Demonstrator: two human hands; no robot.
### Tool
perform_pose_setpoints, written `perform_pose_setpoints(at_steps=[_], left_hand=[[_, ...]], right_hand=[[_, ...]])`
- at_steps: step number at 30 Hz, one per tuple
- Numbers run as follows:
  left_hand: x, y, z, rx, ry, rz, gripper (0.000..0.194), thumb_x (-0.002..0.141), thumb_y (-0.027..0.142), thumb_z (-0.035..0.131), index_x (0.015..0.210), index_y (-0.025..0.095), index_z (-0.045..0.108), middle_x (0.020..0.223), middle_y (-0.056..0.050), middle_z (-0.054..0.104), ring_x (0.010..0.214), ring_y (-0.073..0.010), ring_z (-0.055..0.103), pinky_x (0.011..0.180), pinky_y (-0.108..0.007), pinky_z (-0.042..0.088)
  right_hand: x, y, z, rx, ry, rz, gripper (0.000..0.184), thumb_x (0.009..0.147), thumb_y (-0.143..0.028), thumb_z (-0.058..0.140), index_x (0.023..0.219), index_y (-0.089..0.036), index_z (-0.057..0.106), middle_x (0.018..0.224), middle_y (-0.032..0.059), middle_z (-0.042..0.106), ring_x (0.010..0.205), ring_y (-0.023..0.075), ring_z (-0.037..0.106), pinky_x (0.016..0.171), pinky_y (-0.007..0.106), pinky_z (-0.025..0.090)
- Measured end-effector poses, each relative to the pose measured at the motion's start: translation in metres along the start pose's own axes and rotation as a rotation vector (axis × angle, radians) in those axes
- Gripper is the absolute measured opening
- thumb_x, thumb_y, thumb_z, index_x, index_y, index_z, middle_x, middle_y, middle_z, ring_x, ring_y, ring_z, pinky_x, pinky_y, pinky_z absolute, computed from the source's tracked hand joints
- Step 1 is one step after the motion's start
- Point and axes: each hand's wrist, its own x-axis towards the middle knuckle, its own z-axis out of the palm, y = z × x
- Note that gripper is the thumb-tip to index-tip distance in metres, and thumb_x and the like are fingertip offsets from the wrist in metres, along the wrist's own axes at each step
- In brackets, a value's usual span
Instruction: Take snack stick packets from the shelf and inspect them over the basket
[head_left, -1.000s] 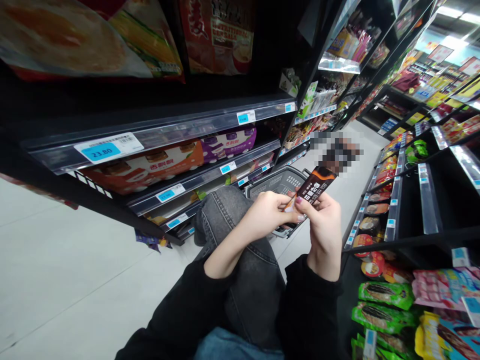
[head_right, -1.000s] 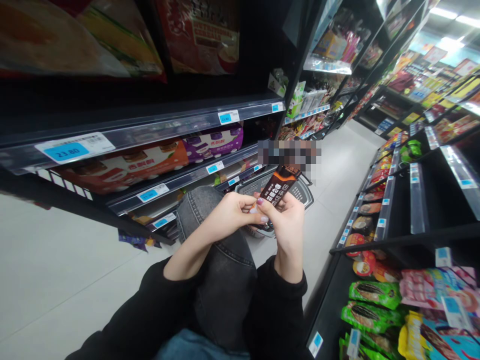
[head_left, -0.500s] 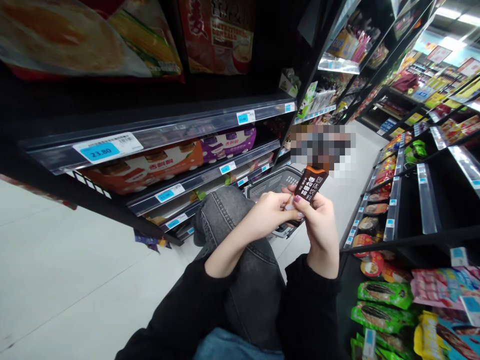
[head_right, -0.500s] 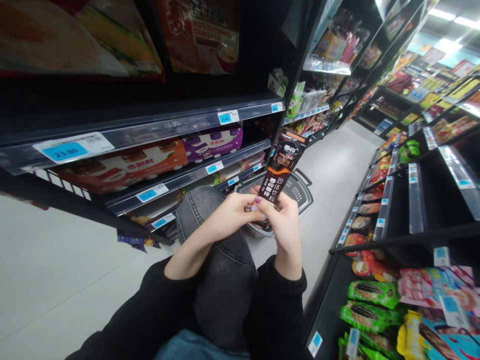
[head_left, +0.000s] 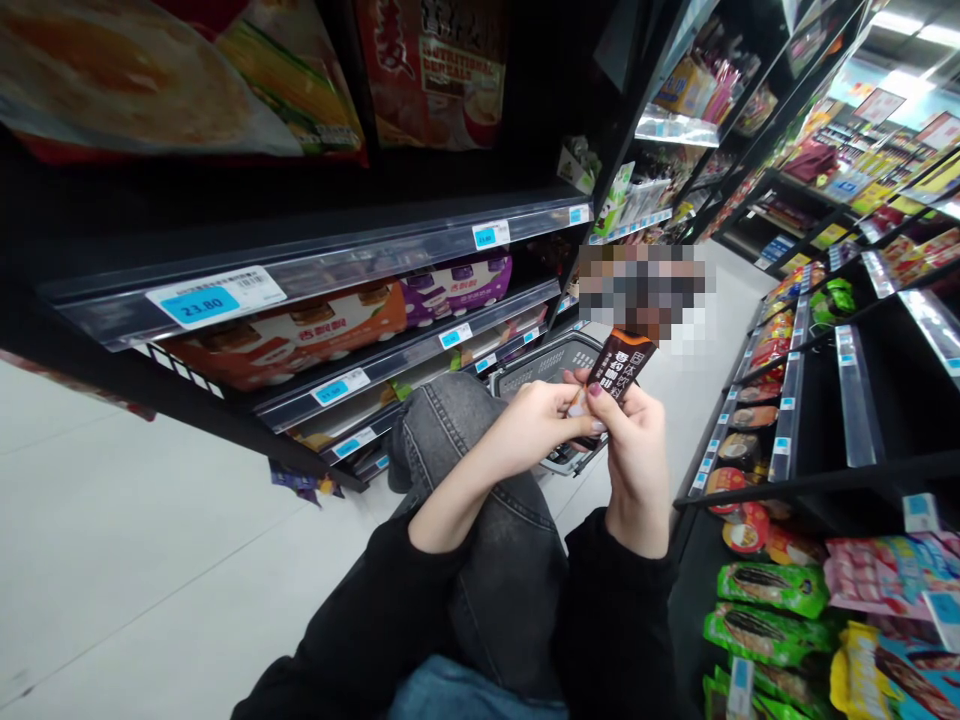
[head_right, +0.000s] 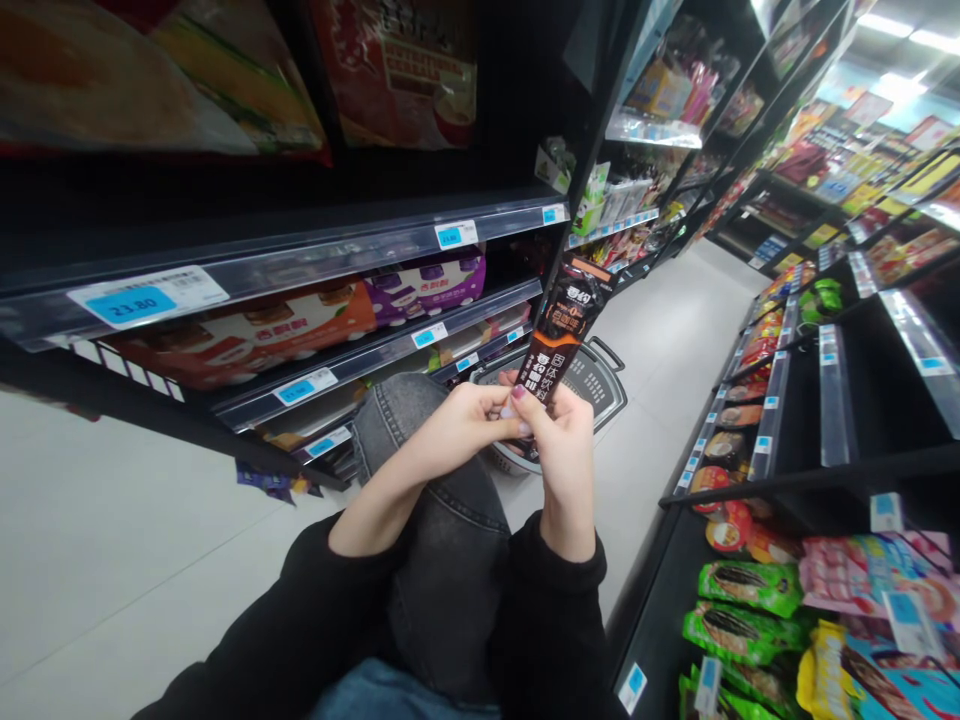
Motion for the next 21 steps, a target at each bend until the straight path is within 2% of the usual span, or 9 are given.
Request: perform_pose_setpoints(at_steps=[3,6,9,12,15,17,21], left_hand=[[0.001,-0.002,0.002,-0.046,-0.014,-0.010,0.035,0.064,0.040,0.073,0.066,0.010,0.054,0.064,-0.002,0.055,0.061,-0.0124,0.056,0.059,-0.025,0.050],[0.001,-0.005,0.004,-0.009,-0.012,0.042,0.027,0.069,0.033,0.069,0.067,0.010,0.054,0.065,-0.002,0.056,0.061,-0.0118,0.055,0.057,-0.023,0.048],[0.001,-0.009,0.006,0.011,-0.005,0.067,0.017,0.071,0.025,0.065,0.075,0.011,0.057,0.071,-0.002,0.059,0.065,-0.0128,0.058,0.060,-0.024,0.050],[0.002,-0.012,0.005,0.006,-0.013,0.048,0.017,0.072,0.024,0.065,0.081,0.011,0.059,0.076,-0.003,0.062,0.068,-0.0146,0.061,0.063,-0.026,0.053],[0.003,-0.011,0.004,-0.015,-0.018,0.029,0.020,0.068,0.022,0.071,0.081,0.010,0.062,0.076,-0.004,0.064,0.069,-0.0146,0.062,0.064,-0.025,0.053],[0.003,-0.008,0.003,-0.112,-0.020,-0.026,0.025,0.061,0.020,0.076,0.078,0.009,0.062,0.072,-0.003,0.064,0.066,-0.0134,0.062,0.063,-0.024,0.053],[0.004,-0.001,0.004,-0.296,-0.025,-0.122,0.032,0.052,0.019,0.083,0.073,0.007,0.063,0.066,-0.001,0.062,0.061,-0.0111,0.061,0.060,-0.023,0.055]], right_hand=[[0.000,-0.001,-0.001,-0.013,0.013,0.010,0.025,0.075,-0.035,0.071,0.092,-0.016,0.070,0.094,0.0078,0.071,0.089,0.0231,0.067,0.077,0.036,0.056],[0.000,-0.001,-0.004,-0.031,0.019,0.005,0.028,0.076,-0.037,0.070,0.096,-0.016,0.070,0.097,0.0086,0.071,0.091,0.0235,0.067,0.079,0.037,0.056],[0.001,-0.001,-0.007,-0.038,-0.023,-0.006,0.032,0.073,-0.035,0.073,0.099,-0.017,0.069,0.103,0.0090,0.070,0.098,0.0240,0.066,0.083,0.037,0.054],[0.002,-0.001,-0.008,-0.047,-0.029,0.013,0.033,0.069,-0.029,0.077,0.099,-0.018,0.069,0.105,0.0090,0.069,0.100,0.0237,0.065,0.084,0.036,0.054],[0.003,0.000,-0.008,-0.021,0.055,0.018,0.030,0.068,-0.028,0.077,0.094,-0.017,0.069,0.099,0.0082,0.071,0.090,0.0216,0.067,0.078,0.034,0.055],[0.003,0.000,-0.007,0.016,0.109,-0.011,0.030,0.068,-0.029,0.076,0.093,-0.016,0.068,0.093,0.0078,0.071,0.080,0.0188,0.068,0.071,0.032,0.055],[0.004,-0.001,-0.009,0.044,0.119,-0.029,0.034,0.067,-0.029,0.078,0.095,-0.015,0.066,0.088,0.0076,0.071,0.073,0.0178,0.067,0.066,0.031,0.055]])
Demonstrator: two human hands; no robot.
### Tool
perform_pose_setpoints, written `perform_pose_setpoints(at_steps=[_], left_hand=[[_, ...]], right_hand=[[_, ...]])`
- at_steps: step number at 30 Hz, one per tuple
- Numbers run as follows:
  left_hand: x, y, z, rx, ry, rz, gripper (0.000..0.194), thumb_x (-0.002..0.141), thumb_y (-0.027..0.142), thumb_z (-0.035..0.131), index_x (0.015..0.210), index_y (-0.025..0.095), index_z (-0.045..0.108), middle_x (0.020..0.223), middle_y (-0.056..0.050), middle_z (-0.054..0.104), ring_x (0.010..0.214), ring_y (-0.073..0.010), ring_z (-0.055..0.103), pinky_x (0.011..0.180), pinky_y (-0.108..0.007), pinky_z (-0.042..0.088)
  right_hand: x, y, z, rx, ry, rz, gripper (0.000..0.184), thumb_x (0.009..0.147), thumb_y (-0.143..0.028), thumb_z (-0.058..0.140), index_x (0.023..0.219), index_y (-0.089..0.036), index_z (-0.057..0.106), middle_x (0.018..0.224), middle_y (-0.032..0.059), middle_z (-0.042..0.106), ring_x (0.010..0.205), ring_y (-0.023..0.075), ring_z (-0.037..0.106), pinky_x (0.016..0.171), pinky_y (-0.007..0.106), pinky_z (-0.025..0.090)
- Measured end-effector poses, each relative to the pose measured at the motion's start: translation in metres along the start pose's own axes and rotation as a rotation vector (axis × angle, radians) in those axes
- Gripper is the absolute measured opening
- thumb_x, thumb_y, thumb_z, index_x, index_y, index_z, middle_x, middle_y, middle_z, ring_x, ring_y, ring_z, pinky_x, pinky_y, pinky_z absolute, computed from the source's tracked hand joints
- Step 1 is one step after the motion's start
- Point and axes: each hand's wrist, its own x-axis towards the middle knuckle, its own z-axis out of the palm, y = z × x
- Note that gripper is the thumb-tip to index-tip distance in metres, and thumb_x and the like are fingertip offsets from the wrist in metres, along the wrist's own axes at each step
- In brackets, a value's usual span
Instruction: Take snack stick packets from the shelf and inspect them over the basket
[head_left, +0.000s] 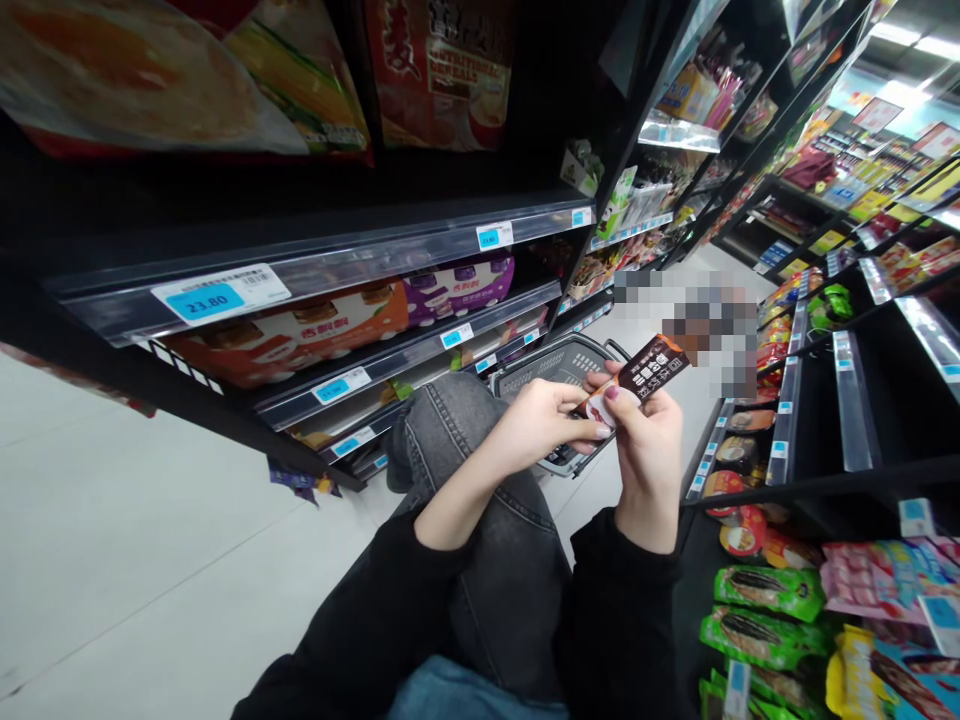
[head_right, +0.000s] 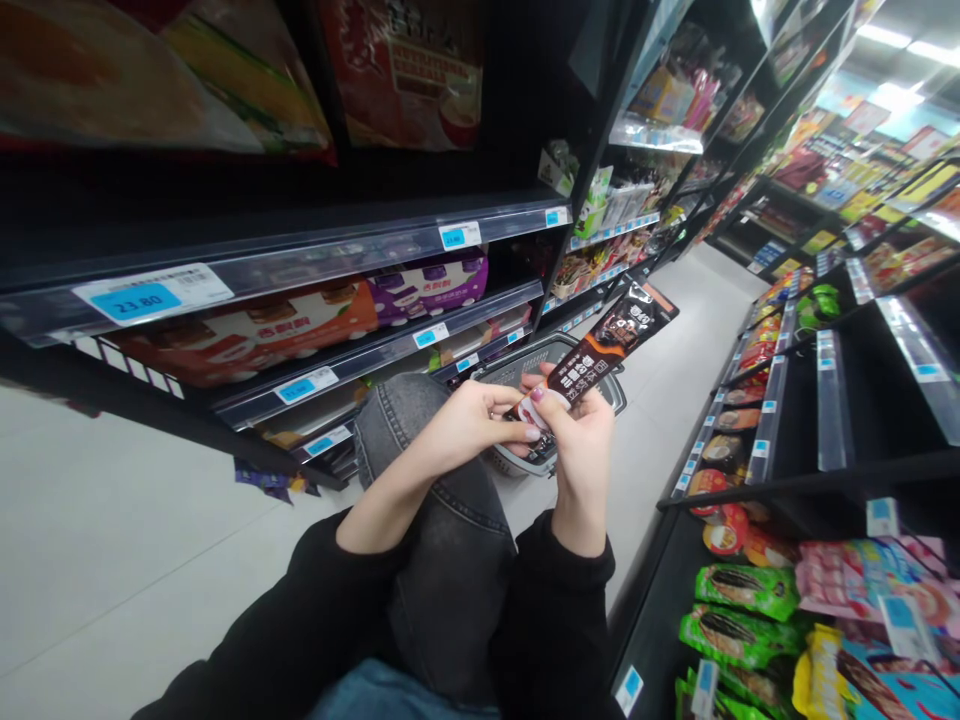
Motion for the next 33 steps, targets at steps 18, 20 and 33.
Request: perform_pose_setpoints(at_steps=[18,20,33], left_hand=[[-0.003,0.001,-0.016,-0.079,-0.220,-0.023,0.046,0.067,0.047,0.075,0.090,0.008,0.067,0.086,-0.009,0.067,0.076,-0.0175,0.066,0.066,-0.027,0.056],[-0.003,-0.001,-0.022,-0.158,-0.391,-0.116,0.056,0.072,0.058,0.067,0.099,0.009,0.066,0.097,-0.015,0.066,0.084,-0.0223,0.067,0.065,-0.029,0.056],[0.002,-0.004,-0.009,-0.165,-0.009,0.147,0.050,0.059,0.021,0.082,0.102,0.010,0.060,0.081,-0.005,0.065,0.062,-0.0140,0.064,0.056,-0.027,0.057]], right_hand=[[0.000,-0.001,-0.008,0.120,-0.171,-0.005,0.031,0.066,-0.035,0.079,0.090,-0.020,0.067,0.084,0.0055,0.071,0.076,0.0198,0.068,0.070,0.034,0.057],[0.000,0.000,-0.012,0.109,-0.236,-0.019,0.033,0.064,-0.039,0.080,0.088,-0.022,0.066,0.081,0.0047,0.071,0.087,0.0231,0.068,0.075,0.038,0.057],[-0.003,-0.002,-0.005,0.142,-0.266,-0.101,0.041,0.077,-0.027,0.067,0.116,-0.025,0.056,0.119,0.0076,0.062,0.114,0.0236,0.058,0.101,0.047,0.045]])
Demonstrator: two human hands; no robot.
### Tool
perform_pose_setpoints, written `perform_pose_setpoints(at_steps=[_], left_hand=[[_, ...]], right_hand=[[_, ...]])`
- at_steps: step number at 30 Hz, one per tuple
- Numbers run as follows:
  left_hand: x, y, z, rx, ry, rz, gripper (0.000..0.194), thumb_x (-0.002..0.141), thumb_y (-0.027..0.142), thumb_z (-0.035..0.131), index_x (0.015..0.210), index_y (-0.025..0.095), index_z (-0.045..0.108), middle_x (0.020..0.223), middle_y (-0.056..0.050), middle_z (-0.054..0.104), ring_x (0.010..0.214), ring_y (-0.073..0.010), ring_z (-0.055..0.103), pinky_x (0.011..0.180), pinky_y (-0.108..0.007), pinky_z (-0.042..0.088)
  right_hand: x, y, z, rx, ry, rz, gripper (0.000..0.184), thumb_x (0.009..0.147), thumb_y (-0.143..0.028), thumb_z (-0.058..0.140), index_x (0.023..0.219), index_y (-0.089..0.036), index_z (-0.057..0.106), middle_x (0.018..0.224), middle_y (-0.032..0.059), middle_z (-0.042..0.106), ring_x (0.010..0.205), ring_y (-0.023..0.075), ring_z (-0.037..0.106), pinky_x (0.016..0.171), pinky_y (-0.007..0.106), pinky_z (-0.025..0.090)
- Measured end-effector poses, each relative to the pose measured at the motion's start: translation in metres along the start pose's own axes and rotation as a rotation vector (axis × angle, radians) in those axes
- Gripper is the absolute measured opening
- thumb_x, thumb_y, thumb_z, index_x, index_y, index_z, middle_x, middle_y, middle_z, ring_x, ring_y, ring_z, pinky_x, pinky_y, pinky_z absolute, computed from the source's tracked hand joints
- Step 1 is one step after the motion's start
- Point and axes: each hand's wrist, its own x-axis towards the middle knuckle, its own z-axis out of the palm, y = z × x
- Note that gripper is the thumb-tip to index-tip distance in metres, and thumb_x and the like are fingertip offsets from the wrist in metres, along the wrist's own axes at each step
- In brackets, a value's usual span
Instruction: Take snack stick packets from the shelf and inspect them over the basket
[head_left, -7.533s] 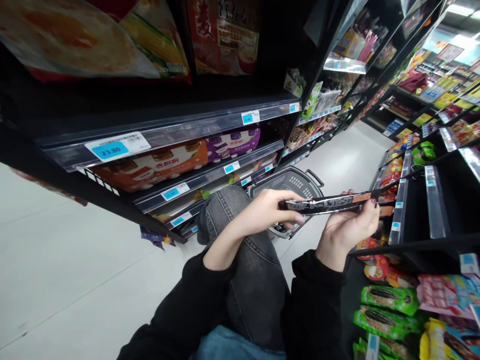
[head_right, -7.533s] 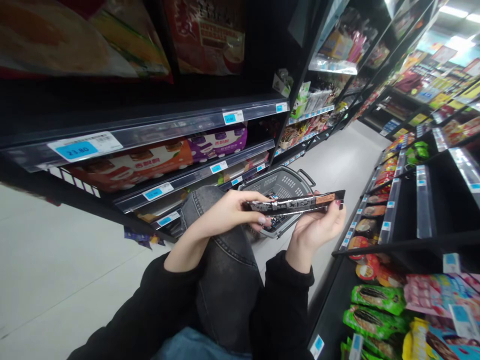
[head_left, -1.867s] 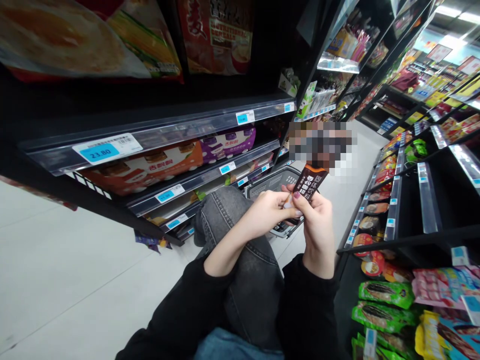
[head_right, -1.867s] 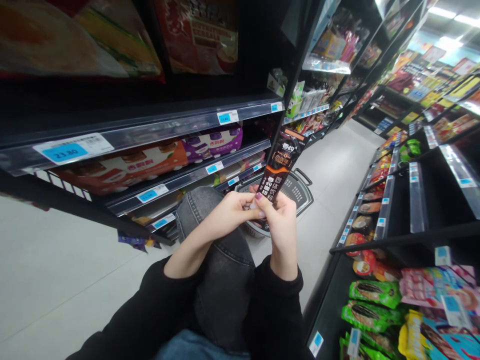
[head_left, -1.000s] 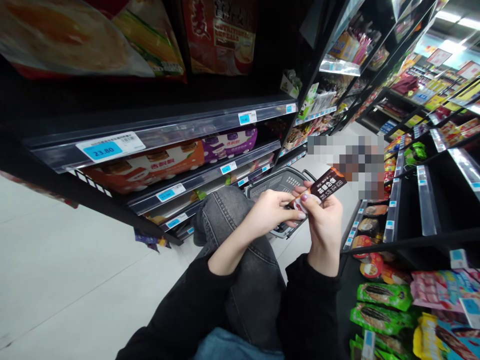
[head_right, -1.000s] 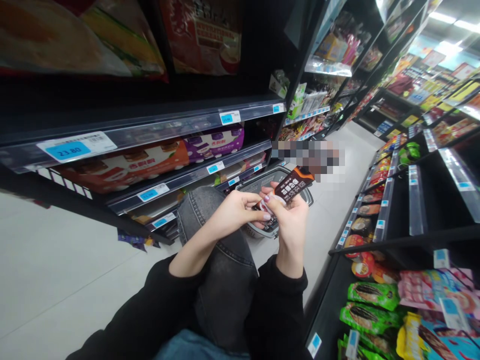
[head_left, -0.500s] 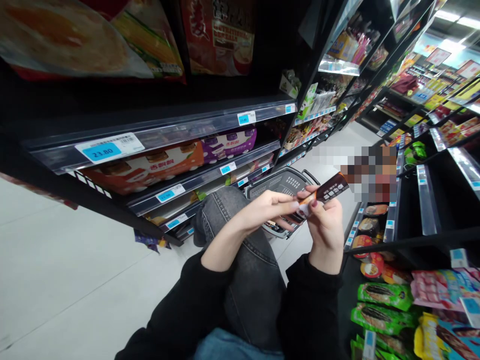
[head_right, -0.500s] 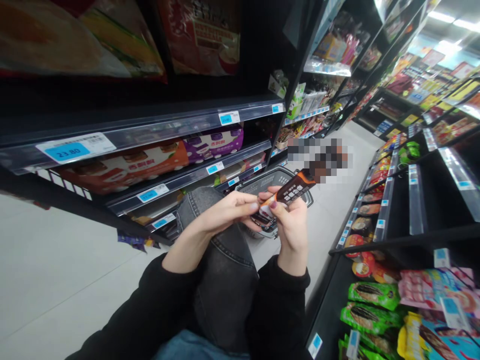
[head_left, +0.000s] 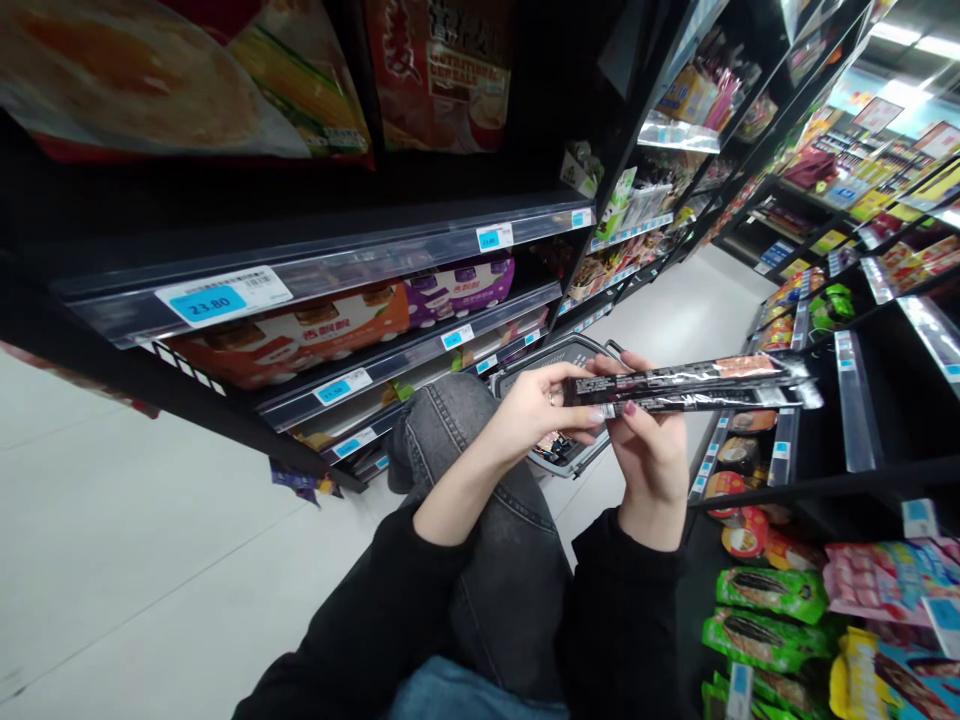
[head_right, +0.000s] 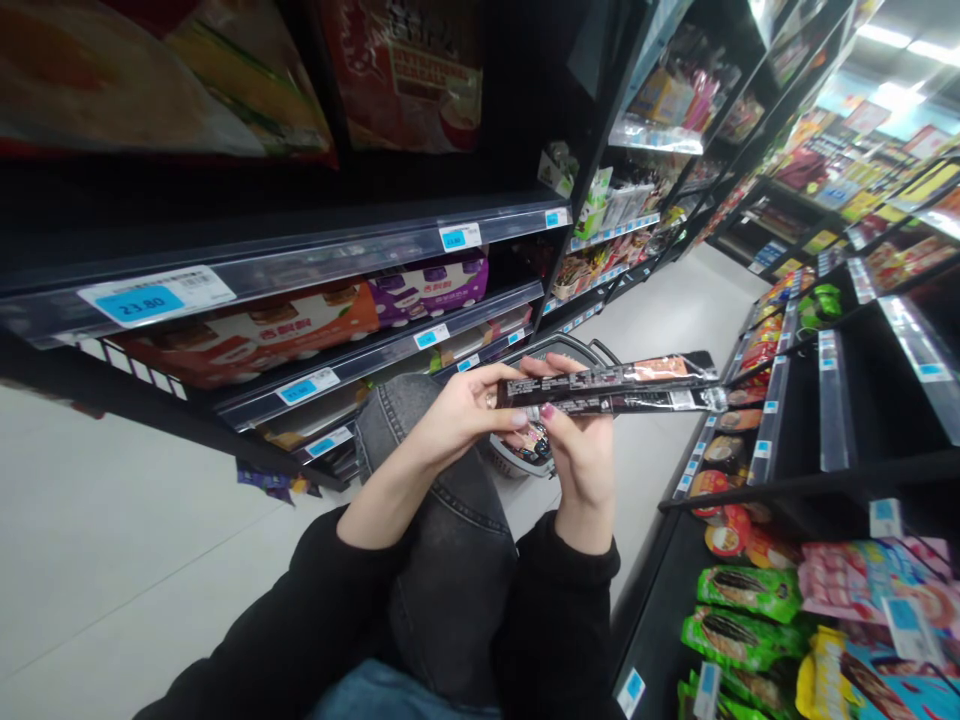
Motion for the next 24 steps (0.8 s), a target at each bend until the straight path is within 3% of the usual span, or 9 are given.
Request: perform_pose_setpoints(at_steps=[4,12,19,24], left_hand=[[-0.002,0.001,0.007,0.078,0.126,0.177,0.050,0.055,0.021,0.084,0.098,0.011,0.062,0.088,-0.005,0.066,0.060,-0.0123,0.064,0.057,-0.026,0.058],[-0.003,0.003,0.004,0.170,0.150,0.278,0.050,0.056,0.023,0.083,0.101,0.012,0.063,0.088,-0.005,0.068,0.064,-0.0122,0.064,0.058,-0.023,0.057],[-0.005,0.002,0.002,0.227,0.151,0.404,0.045,0.061,0.020,0.081,0.101,0.013,0.063,0.094,-0.004,0.069,0.081,-0.0131,0.066,0.070,-0.021,0.056],[-0.010,0.002,0.001,0.359,0.200,0.453,0.039,0.064,0.026,0.080,0.097,0.013,0.066,0.092,-0.005,0.070,0.079,-0.0135,0.066,0.068,-0.020,0.054]], right_hand=[[0.002,-0.001,0.001,0.014,0.053,-0.010,0.042,0.078,-0.025,0.066,0.118,-0.023,0.055,0.126,0.0084,0.059,0.119,0.0234,0.054,0.104,0.048,0.042],[0.001,0.001,-0.009,-0.035,0.062,0.024,0.047,0.075,-0.028,0.070,0.119,-0.023,0.054,0.118,0.0092,0.064,0.107,0.0241,0.061,0.101,0.050,0.044],[0.001,0.001,-0.005,-0.050,0.079,-0.014,0.041,0.073,-0.028,0.070,0.111,-0.023,0.056,0.111,0.0083,0.067,0.104,0.0250,0.063,0.096,0.048,0.049],[0.000,0.000,-0.001,-0.041,0.080,-0.055,0.040,0.074,-0.027,0.070,0.112,-0.022,0.058,0.108,0.0086,0.068,0.105,0.0252,0.063,0.097,0.048,0.048]])
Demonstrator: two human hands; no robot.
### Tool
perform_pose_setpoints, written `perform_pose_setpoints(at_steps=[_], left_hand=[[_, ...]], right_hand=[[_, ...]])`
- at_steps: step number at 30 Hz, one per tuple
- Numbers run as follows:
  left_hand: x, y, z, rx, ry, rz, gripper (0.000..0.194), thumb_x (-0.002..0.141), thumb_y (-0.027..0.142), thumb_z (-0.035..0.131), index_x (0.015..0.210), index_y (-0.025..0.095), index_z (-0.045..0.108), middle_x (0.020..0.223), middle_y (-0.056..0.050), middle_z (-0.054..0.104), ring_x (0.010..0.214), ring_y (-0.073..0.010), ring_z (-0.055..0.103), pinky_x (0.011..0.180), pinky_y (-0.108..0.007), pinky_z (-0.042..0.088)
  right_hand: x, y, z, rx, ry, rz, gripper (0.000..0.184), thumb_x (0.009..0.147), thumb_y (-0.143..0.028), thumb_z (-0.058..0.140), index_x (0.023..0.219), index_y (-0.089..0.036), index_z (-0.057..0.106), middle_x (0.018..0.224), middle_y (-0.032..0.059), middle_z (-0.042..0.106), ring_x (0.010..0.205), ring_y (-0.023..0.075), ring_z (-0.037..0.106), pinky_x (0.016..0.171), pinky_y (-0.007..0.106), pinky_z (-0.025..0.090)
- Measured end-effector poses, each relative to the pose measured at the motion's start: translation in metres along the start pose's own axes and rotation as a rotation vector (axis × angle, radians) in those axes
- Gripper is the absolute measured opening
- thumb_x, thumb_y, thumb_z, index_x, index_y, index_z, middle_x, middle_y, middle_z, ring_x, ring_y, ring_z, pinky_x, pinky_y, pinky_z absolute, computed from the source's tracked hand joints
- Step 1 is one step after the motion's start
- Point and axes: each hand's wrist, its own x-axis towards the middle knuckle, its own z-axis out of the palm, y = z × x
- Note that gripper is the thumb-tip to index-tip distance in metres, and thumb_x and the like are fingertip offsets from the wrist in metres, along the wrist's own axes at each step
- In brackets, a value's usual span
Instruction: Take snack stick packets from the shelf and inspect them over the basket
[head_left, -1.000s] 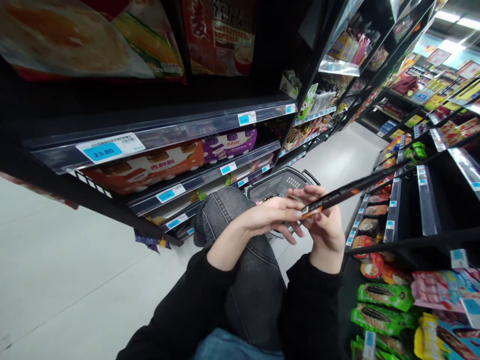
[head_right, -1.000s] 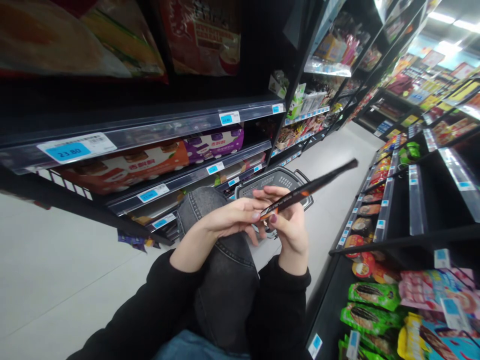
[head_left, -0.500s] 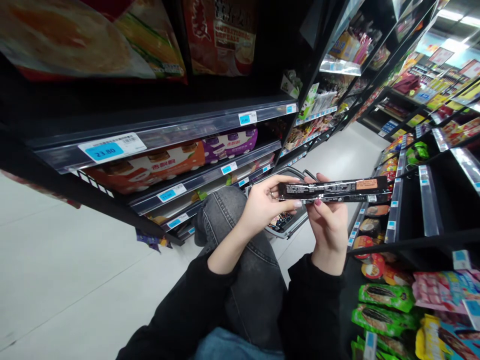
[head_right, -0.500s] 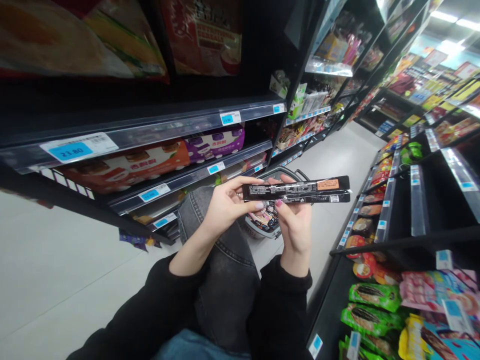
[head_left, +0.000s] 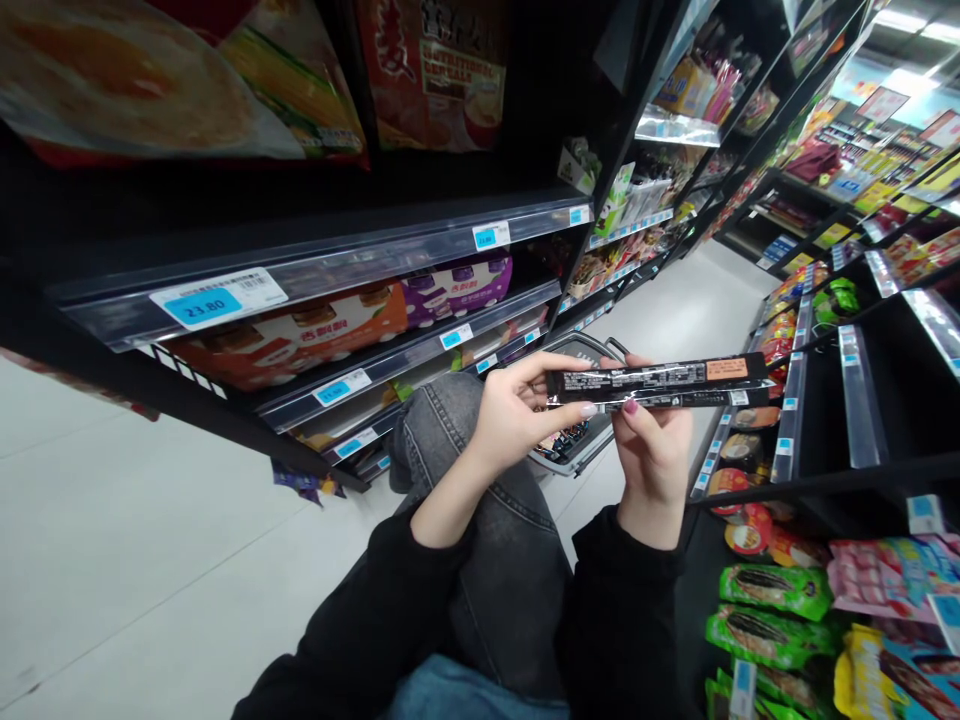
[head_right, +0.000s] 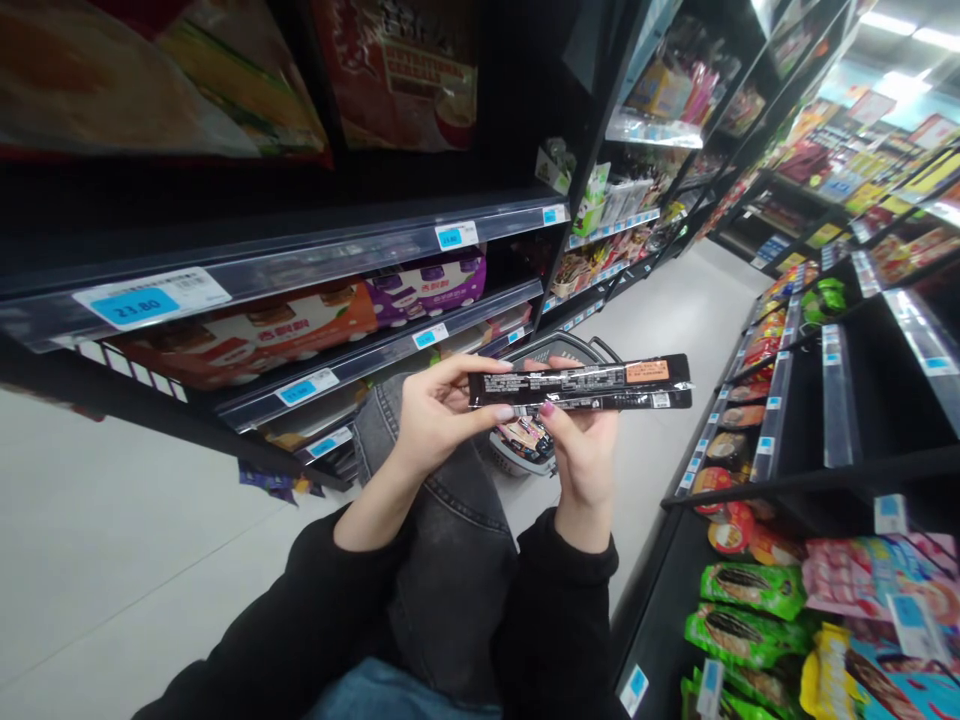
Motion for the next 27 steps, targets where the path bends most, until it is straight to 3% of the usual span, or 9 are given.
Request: perform_pose_setpoints(at_steps=[7,17,21,27], left_hand=[[-0.005,0.003,-0.003,0.294,0.035,0.196,0.034,0.070,0.026,0.075,0.100,0.012,0.068,0.090,-0.006,0.070,0.070,-0.0115,0.064,0.064,-0.020,0.052],[-0.003,0.003,0.000,0.497,0.242,0.592,0.018,0.072,0.027,0.073,0.084,0.014,0.067,0.074,-0.001,0.071,0.055,-0.0079,0.061,0.053,-0.016,0.047],[-0.001,0.004,-0.001,0.436,0.278,0.555,0.010,0.073,0.019,0.072,0.080,0.014,0.068,0.072,-0.001,0.071,0.056,-0.0076,0.061,0.050,-0.015,0.045],[-0.001,0.007,0.003,0.234,0.200,0.356,0.013,0.071,0.021,0.074,0.080,0.013,0.069,0.073,-0.003,0.071,0.057,-0.0089,0.062,0.049,-0.016,0.047]], right_hand=[[0.000,-0.001,0.008,0.012,0.035,0.026,0.048,0.072,-0.032,0.071,0.117,-0.021,0.058,0.115,0.0109,0.064,0.113,0.0277,0.058,0.095,0.048,0.049],[-0.002,0.004,0.011,0.086,-0.016,-0.011,0.039,0.074,-0.025,0.070,0.111,-0.018,0.060,0.104,0.0112,0.069,0.099,0.0269,0.065,0.092,0.048,0.050],[-0.003,0.005,0.013,0.075,-0.040,-0.029,0.034,0.074,-0.023,0.070,0.107,-0.018,0.061,0.102,0.0104,0.069,0.099,0.0255,0.065,0.095,0.048,0.049],[-0.001,0.004,0.017,0.138,0.064,-0.070,0.021,0.074,-0.023,0.069,0.095,-0.019,0.064,0.091,0.0051,0.070,0.094,0.0216,0.066,0.093,0.044,0.049]])
